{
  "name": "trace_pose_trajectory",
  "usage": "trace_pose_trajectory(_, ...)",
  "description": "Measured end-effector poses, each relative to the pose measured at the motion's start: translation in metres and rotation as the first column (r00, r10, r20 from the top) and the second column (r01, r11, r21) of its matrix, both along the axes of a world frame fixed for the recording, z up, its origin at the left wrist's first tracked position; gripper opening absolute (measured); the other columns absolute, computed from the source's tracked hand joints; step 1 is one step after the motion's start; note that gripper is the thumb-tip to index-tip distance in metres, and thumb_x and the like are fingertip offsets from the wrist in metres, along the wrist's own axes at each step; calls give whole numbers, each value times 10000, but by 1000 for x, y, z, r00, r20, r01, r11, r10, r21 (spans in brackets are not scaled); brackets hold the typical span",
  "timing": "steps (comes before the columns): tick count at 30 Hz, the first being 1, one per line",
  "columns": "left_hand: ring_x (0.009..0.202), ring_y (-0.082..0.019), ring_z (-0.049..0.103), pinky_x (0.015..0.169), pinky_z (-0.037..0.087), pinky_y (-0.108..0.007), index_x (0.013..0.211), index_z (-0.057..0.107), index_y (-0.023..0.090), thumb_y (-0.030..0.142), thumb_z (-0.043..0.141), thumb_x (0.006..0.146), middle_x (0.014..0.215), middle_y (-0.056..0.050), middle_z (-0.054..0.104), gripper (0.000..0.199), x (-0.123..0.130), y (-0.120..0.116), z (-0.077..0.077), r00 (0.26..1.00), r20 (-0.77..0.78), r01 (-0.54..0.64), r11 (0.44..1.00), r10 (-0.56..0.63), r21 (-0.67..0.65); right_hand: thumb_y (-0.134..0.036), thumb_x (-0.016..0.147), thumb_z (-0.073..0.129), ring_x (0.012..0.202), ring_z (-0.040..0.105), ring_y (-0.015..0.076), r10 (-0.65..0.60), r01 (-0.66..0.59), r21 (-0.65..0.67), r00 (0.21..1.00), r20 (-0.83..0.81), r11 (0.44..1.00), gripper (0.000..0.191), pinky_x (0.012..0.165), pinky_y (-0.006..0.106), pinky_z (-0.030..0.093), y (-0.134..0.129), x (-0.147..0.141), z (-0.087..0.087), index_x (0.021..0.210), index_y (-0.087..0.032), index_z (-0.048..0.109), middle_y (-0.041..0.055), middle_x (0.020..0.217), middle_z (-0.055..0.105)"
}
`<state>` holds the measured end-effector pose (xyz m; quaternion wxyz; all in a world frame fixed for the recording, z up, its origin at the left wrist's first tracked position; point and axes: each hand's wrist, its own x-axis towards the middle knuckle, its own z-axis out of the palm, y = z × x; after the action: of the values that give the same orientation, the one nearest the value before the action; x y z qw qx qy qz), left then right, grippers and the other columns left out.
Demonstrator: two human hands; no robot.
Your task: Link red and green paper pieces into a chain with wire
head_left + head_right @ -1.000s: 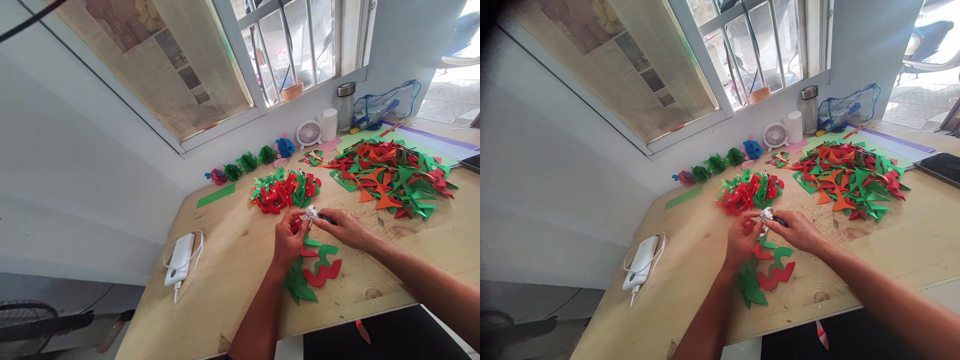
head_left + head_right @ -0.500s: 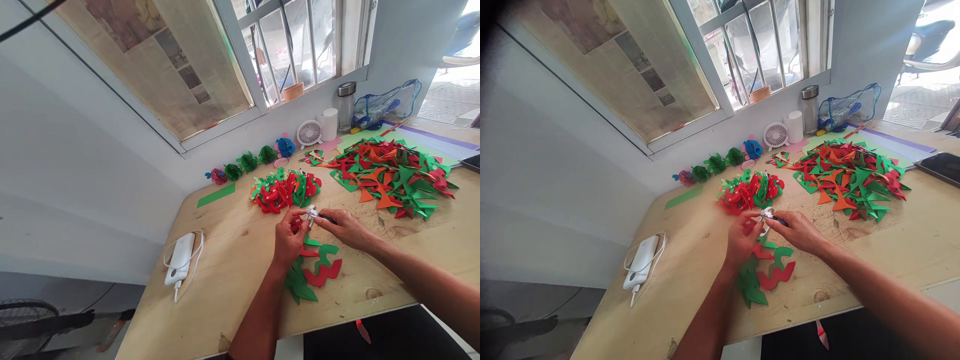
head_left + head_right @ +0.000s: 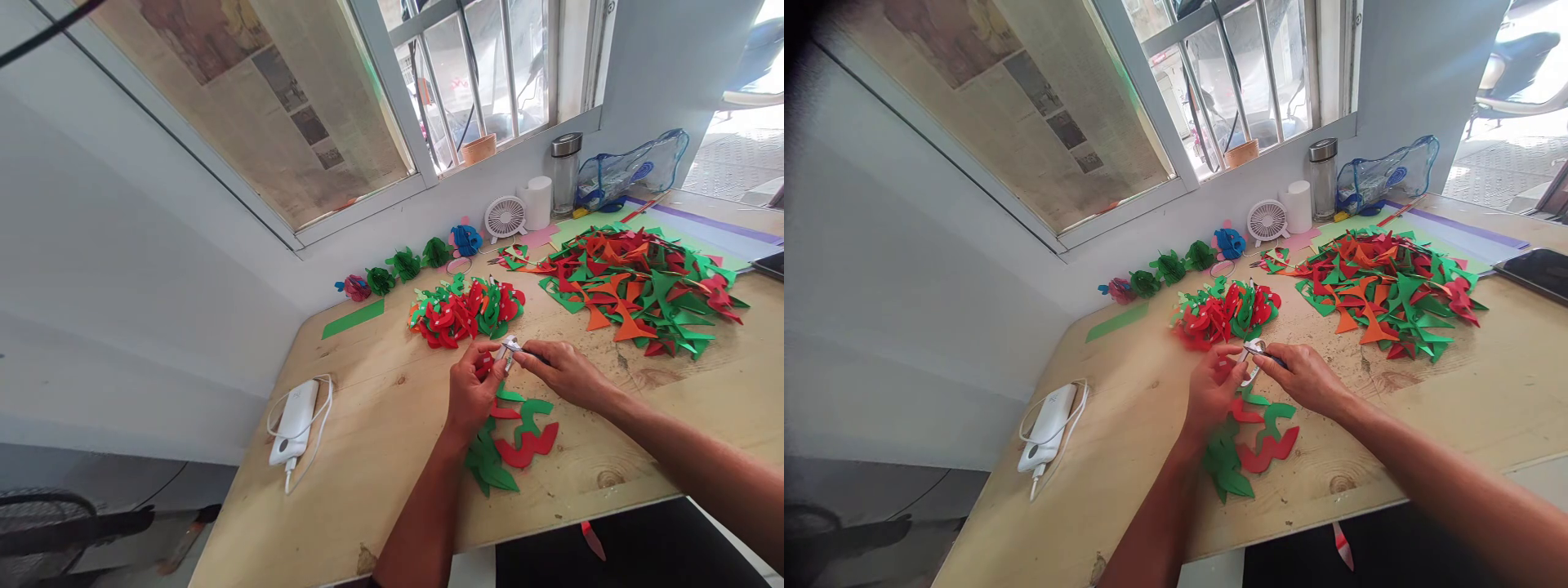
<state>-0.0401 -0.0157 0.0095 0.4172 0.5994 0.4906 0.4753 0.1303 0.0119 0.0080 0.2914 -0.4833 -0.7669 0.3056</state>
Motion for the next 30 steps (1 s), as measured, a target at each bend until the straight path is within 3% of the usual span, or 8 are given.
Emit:
trace_pose_trajectory(13,601,-116,591,589,478,-216,985,620,162,365,620,774,629,9,602,292,1,0,2,999,28,-32,999,33,-20,-565,823,442,472,337,96,-133,133,29,991,27,991,419,455,229,242,1,2,0,632,-196,491,-41,489,411)
trace_pose_trajectory(19,577,-106,580,557,448,-197,986,614,157,370,638,762,619,14,607,311,4,-2,4,1000,29,-11,1000,12,-24,-554,805,478,554,418,112,-188,188,-10,980,-59,982,378,512,227,311,1,3,6,843,-192,581,-28,600,492)
trace_pose_trajectory(22,574,-106,577,547,442,-197,991,602,157,388,629,768,637,4,624,322,5,-3,2,999,28,40,999,-39,-28,-489,783,533,578,429,111,-159,158,-17,981,-115,987,322,525,221,328,2,4,6,901,-192,575,-31,639,500)
trace_pose_trajectory(30,560,-101,566,525,443,-195,995,621,165,371,625,774,678,-15,642,303,-1,-4,2,996,18,86,996,-86,-15,-408,787,544,553,352,92,32,-53,-90,974,-223,994,236,489,222,282,10,13,6,763,-173,550,-49,601,390)
